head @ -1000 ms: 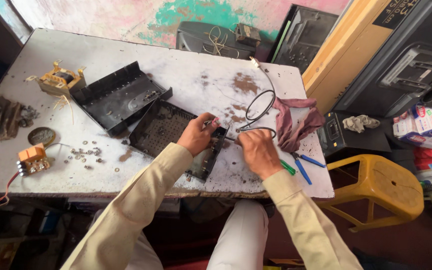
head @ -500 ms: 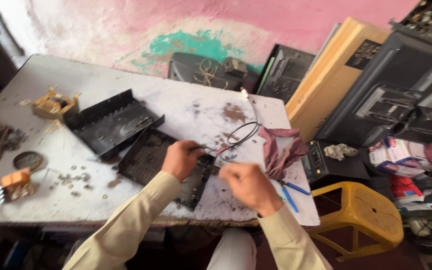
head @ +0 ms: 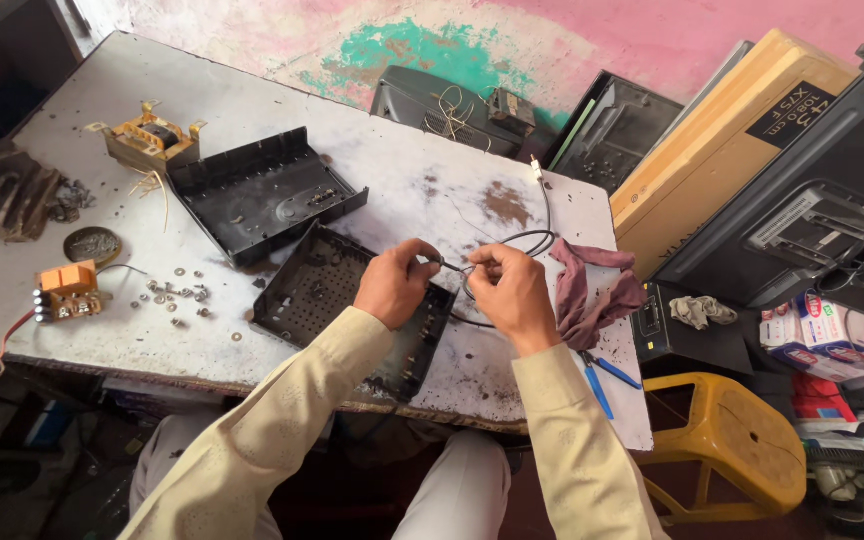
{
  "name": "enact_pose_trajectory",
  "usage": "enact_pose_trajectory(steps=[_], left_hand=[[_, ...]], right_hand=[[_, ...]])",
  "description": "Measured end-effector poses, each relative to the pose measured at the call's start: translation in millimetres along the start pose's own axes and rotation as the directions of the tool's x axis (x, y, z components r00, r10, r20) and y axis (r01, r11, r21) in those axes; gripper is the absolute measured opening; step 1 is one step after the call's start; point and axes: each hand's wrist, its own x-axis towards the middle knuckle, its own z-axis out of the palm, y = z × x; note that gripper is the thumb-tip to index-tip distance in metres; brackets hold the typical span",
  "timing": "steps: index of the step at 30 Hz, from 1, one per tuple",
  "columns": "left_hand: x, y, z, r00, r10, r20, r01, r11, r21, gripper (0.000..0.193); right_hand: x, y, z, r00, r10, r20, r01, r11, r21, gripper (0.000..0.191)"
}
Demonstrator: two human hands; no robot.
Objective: The person repairs an electronic device at a workbench, using a screwdriver to unscrew and reposition its black casing while handling internal wires and components. They briefly reach to a side table for parts, then continue working on the enclosure with the screwdriver and pliers.
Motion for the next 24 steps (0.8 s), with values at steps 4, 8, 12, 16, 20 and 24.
enact_pose_trajectory(steps=[4, 8, 12, 16, 20, 24], left_hand=[[-2, -2, 7, 0.981, 0.14, -0.131, -0.147, 0.988, -0.049, 0.012], [-8, -4, 14, 0.937, 0.163, -0.308, -0.147, 0.986, 0.076, 0.009], [-7, -3, 8, 0.934, 0.198, -0.299, -0.213, 0.977, -0.02, 0.013], [-7, -3, -2, 0.968, 0.165, -0.187, -0.189, 0.974, -0.122, 0.014], [-7, -2, -1, 0.984, 0.126, -0.128, -0.162, 0.932, -0.326, 0.015], [-5, -2, 1, 0.988, 0.127, -0.085, -0.15, 0.913, -0.379, 0.016]], right_hand=[[6, 18, 7, 0.995, -0.003, 0.095, -0.003, 0.998, 0.058, 0.02], [6, 20, 18, 0.99, -0.126, 0.059, 0.123, 0.991, 0.048, 0.018], [6, 17, 13, 0.994, -0.033, 0.102, 0.025, 0.997, 0.075, 0.018], [6, 15, 17, 0.995, 0.086, 0.043, -0.089, 0.992, 0.088, 0.015], [6, 18, 31, 0.999, 0.046, -0.021, -0.045, 0.998, 0.038, 0.011], [4, 25, 35, 0.998, 0.039, -0.046, -0.035, 0.995, 0.093, 0.008]])
